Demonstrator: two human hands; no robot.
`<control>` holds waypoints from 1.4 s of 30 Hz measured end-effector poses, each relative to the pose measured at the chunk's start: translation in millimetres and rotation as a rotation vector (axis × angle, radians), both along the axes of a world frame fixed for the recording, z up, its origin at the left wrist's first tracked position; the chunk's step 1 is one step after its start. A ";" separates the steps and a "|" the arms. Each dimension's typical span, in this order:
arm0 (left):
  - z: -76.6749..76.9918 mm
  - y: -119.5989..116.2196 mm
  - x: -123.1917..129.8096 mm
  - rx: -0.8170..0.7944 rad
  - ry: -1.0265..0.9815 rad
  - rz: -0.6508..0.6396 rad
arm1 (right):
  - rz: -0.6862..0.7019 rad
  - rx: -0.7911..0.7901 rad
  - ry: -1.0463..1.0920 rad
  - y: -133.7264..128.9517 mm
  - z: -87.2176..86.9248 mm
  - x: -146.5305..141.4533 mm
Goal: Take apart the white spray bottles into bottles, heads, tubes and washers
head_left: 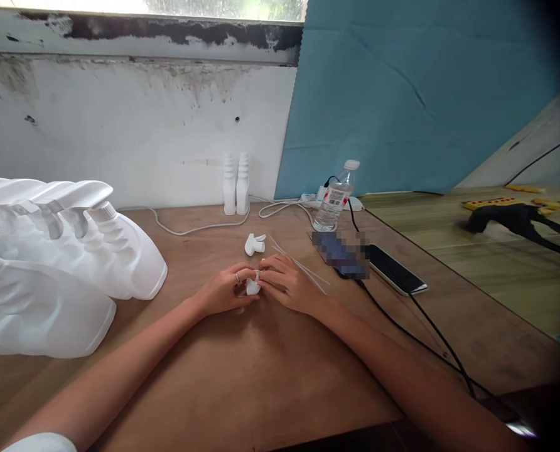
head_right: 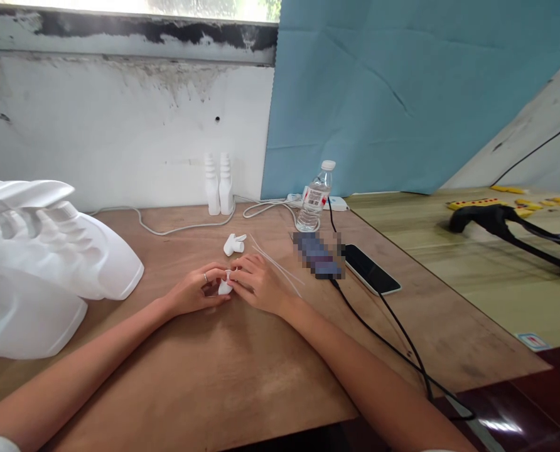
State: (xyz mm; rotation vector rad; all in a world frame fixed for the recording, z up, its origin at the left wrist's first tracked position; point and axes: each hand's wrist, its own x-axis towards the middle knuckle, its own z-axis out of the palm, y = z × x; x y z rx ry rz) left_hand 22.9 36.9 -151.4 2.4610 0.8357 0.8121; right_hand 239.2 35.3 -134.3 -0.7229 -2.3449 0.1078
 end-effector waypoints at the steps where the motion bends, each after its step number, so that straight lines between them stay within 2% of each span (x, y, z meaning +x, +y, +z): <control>1: -0.5 0.5 -0.2 0.015 0.002 0.009 | -0.002 0.007 -0.005 0.0 -0.4 -0.2; 4: -4.0 2.2 -1.3 0.066 0.009 0.022 | -0.033 0.032 -0.035 -1.3 -1.9 -2.0; 9: -8.8 2.4 -2.6 0.114 0.015 0.057 | -0.163 0.072 -0.130 -7.5 -3.7 -9.0; 15: -8.8 0.6 -1.5 0.178 0.020 0.068 | -0.153 0.083 -0.095 -7.3 -8.2 -10.4; 20: -10.1 -0.8 -0.3 0.069 0.004 0.132 | -0.141 0.039 -0.020 -6.5 -8.5 -9.1; 25: -11.7 -0.1 0.1 -0.018 -0.110 0.167 | -0.130 -0.010 0.116 -6.2 -11.4 -8.5; 27: -9.6 0.6 0.9 -0.033 -0.176 0.128 | -0.133 -0.087 0.227 -5.3 -14.9 -9.9; 29: -6.8 0.7 2.4 -0.081 -0.276 0.075 | -0.151 -0.265 0.441 -4.4 -18.0 -13.4; 31: -4.6 -0.1 4.7 -0.163 -0.378 0.052 | -0.160 -0.545 0.732 -4.1 -19.4 -18.7; 33: -3.5 -1.7 7.1 -0.232 -0.454 0.084 | -0.131 -0.830 0.994 -4.6 -18.7 -24.1; 35: -2.8 -3.5 8.6 -0.240 -0.501 0.162 | -0.055 -1.058 1.110 -6.0 -17.1 -28.2; 37: -1.5 -5.0 8.6 -0.207 -0.519 0.235 | 0.040 -1.216 1.092 -7.4 -16.6 -30.6; 39: 0.1 -5.2 8.0 -0.198 -0.512 0.277 | 0.100 -1.290 1.001 -7.1 -17.8 -30.8; 41: 0.5 -3.3 7.5 -0.266 -0.558 0.295 | 0.065 -1.241 0.826 -3.4 -19.3 -27.3; 42: 0.0 -1.5 7.5 -0.357 -0.630 0.299 | -0.016 -1.139 0.677 -0.1 -19.3 -23.3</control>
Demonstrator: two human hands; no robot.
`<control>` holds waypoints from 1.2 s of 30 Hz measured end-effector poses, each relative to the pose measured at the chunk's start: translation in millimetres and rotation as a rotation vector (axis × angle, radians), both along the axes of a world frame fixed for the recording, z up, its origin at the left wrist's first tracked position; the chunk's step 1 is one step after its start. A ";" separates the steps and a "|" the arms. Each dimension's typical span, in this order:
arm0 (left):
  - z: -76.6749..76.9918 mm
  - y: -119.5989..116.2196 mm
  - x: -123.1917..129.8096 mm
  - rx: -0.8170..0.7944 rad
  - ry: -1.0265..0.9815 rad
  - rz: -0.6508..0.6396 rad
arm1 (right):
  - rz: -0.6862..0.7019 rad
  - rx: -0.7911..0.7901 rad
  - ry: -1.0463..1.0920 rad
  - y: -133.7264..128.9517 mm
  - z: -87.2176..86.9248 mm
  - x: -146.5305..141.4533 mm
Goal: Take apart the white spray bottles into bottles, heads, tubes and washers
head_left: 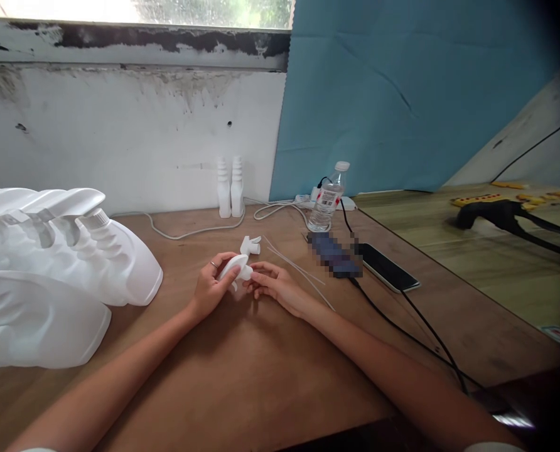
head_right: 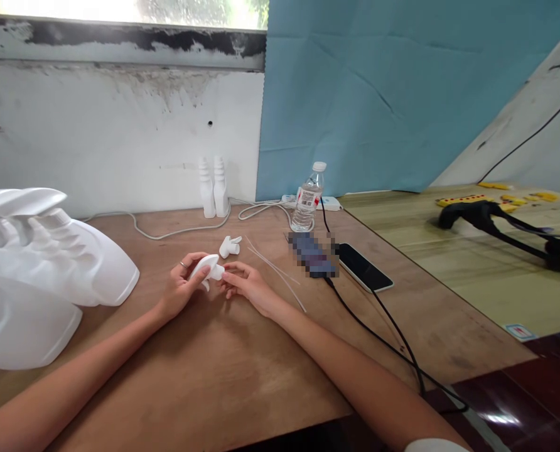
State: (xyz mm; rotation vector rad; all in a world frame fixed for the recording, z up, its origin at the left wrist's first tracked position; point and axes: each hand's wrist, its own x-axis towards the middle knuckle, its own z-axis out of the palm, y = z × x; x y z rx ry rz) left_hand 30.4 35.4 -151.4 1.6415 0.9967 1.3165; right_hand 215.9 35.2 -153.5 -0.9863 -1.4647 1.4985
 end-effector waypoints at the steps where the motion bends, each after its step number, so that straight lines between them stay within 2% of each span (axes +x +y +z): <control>1: -0.9 2.4 0.0 -0.100 -0.115 -0.013 | -0.041 0.118 -0.214 4.2 0.8 5.9; 3: -2.8 8.0 -0.4 -0.306 -0.345 -0.056 | -0.190 0.397 -0.687 14.5 5.1 23.6; 4: -3.4 10.8 -1.0 -0.384 -0.426 -0.078 | -0.267 0.472 -0.806 20.1 8.2 34.9; 7: -2.0 16.6 -3.8 -0.481 -0.508 -0.138 | -0.449 0.530 -0.971 35.2 16.8 71.4; 10: 2.7 17.2 -6.1 -0.543 -0.561 -0.189 | -0.612 0.556 -1.348 44.7 18.2 96.4; 12: 5.4 15.9 -6.5 -0.563 -0.595 -0.191 | -0.619 0.562 -1.526 47.8 15.3 101.9; 13: 6.3 15.1 -6.5 -0.566 -0.610 -0.185 | -0.599 0.567 -1.546 48.5 13.4 101.8; 20: 9.8 12.2 -5.6 -0.583 -0.639 -0.145 | -0.546 0.616 -1.408 48.5 3.9 91.5; 24: 10.0 12.4 -4.2 -0.581 -0.619 -0.119 | -0.506 0.665 -1.311 46.4 11.0 87.9; 26: 8.5 13.2 -3.3 -0.568 -0.608 -0.090 | -0.484 0.744 -1.120 40.3 18.6 80.4; 30: 2.6 15.7 -1.8 -0.511 -0.599 -0.022 | -0.374 0.841 -0.534 15.5 32.4 55.0; 32: -0.7 16.9 -1.5 -0.474 -0.600 0.003 | -0.346 0.822 -0.420 3.1 35.8 42.8; 36: -5.6 18.5 -1.3 -0.426 -0.580 0.018 | -0.356 0.853 -0.383 -7.1 34.0 29.4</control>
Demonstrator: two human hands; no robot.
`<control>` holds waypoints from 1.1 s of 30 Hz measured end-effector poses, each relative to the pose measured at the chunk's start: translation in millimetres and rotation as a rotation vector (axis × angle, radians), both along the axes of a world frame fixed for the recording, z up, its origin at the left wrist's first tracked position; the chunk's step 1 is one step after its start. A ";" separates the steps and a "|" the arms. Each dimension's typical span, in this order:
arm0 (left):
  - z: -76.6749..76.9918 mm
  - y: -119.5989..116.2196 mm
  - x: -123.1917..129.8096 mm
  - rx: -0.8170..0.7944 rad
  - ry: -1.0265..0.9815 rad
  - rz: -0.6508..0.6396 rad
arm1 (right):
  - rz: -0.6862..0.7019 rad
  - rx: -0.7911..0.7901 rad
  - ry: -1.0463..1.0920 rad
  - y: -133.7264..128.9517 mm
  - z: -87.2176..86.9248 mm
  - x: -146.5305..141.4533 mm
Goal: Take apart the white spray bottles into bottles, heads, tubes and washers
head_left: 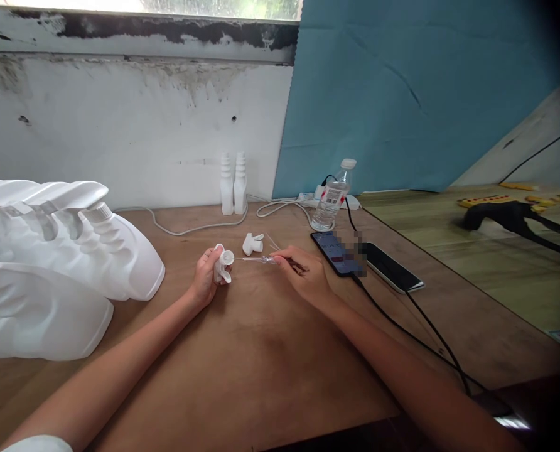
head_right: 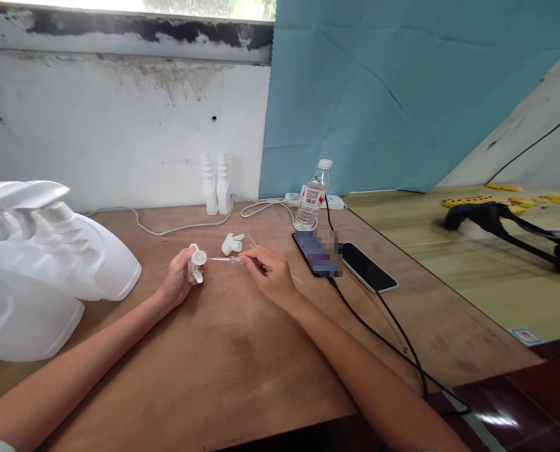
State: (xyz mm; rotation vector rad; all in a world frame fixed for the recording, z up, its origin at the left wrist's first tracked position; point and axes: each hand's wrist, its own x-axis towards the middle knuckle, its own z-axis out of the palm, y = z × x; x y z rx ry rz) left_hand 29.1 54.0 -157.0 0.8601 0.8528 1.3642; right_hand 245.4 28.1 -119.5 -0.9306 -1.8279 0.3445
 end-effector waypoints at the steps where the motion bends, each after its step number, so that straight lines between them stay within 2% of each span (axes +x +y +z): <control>1: -0.8 0.2 0.2 0.009 0.009 -0.001 | 0.004 0.023 -0.013 0.3 -1.8 -1.2; 4: -2.4 0.4 1.5 0.035 0.039 -0.006 | -0.002 0.057 -0.041 2.6 -7.8 -3.1; 12: -5.1 -2.6 6.5 0.085 0.128 -0.008 | -0.190 0.110 -0.104 -7.9 -10.1 -14.8; 16: -6.2 -4.3 7.2 0.091 0.173 0.010 | -0.216 0.000 -0.126 -11.1 -4.9 -17.6; 21: -6.0 -4.0 6.3 0.081 0.187 0.014 | -0.208 -0.159 -0.024 -10.1 -7.2 -17.9; 26: -5.3 -3.5 6.6 0.074 0.182 0.040 | -0.087 -0.275 0.153 -11.6 -12.2 -23.6; 33: -5.2 -3.3 4.1 0.056 0.162 0.023 | -0.006 -0.449 0.244 -10.7 -3.6 -22.9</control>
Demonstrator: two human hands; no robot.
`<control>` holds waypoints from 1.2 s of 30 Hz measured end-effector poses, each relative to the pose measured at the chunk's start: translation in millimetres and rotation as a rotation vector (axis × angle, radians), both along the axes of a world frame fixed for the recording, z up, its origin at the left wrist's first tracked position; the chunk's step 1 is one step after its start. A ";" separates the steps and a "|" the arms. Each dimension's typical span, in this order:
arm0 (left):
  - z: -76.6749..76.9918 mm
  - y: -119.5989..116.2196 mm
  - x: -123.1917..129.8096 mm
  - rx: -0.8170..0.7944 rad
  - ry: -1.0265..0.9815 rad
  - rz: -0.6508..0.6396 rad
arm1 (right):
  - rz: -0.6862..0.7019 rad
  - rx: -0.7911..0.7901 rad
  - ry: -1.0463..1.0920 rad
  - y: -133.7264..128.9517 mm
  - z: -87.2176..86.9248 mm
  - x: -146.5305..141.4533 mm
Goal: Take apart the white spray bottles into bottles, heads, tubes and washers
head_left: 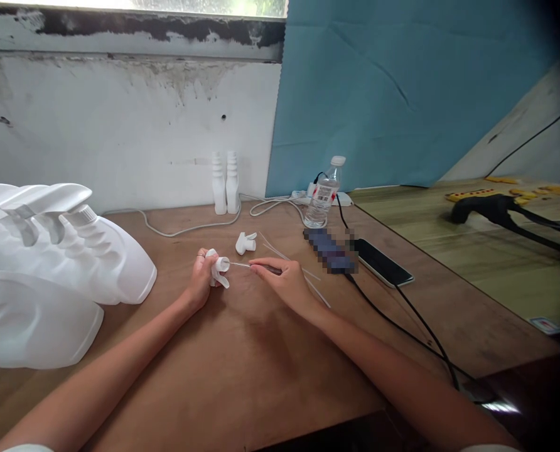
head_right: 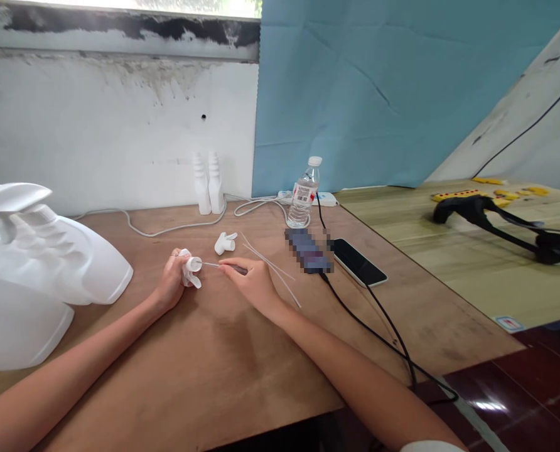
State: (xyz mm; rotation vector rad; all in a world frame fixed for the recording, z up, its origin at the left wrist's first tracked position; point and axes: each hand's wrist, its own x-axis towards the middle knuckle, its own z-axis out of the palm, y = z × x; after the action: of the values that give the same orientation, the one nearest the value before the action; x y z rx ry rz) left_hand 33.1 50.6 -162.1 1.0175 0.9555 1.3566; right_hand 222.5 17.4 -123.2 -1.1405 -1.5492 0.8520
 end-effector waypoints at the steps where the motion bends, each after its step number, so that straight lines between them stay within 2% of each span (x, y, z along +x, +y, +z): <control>1: 0.3 -0.1 -0.4 -0.001 -0.001 -0.012 | 0.009 -0.043 0.014 0.2 0.6 -0.2; 4: 1.4 -0.5 -0.5 0.002 -0.001 -0.028 | 0.012 -0.081 0.041 -1.0 0.2 -2.1; 8: 0.0 -0.4 1.0 0.024 0.006 0.043 | -0.040 0.147 -0.043 -5.2 -3.8 -4.1; 11: -3.0 0.3 1.0 0.036 0.020 0.096 | -0.073 0.228 -0.165 -7.3 -6.6 -3.7; 19: -6.7 0.5 -0.2 0.047 0.040 0.125 | -0.043 0.143 -0.162 -7.0 -5.1 -5.3; 23: -6.3 -0.4 -0.7 0.053 0.037 0.117 | -0.037 0.208 -0.262 -12.0 -9.0 -9.6; 25: -5.6 -0.2 -1.3 0.053 0.021 0.104 | -0.023 0.198 -0.194 -11.7 -11.6 -11.1; 27: -4.1 0.5 -1.8 0.049 0.002 0.082 | -0.005 0.123 -0.069 -9.6 -12.5 -11.0; 31: -0.4 2.2 -1.8 0.033 -0.021 0.040 | 0.162 -0.095 0.102 -8.1 -9.2 -8.4; 33: 1.2 2.6 -1.5 0.018 -0.025 0.024 | 0.241 -0.086 0.156 -9.6 -7.2 -7.7; 36: 3.6 2.3 -1.1 -0.016 -0.019 0.004 | 0.286 -0.008 0.172 -11.4 -6.7 -8.0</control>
State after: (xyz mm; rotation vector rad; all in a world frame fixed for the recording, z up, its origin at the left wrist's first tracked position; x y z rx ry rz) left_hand 32.0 53.0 -158.5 0.9898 0.9536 1.3568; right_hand 214.5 6.0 -129.8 -0.8381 -1.5866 1.1169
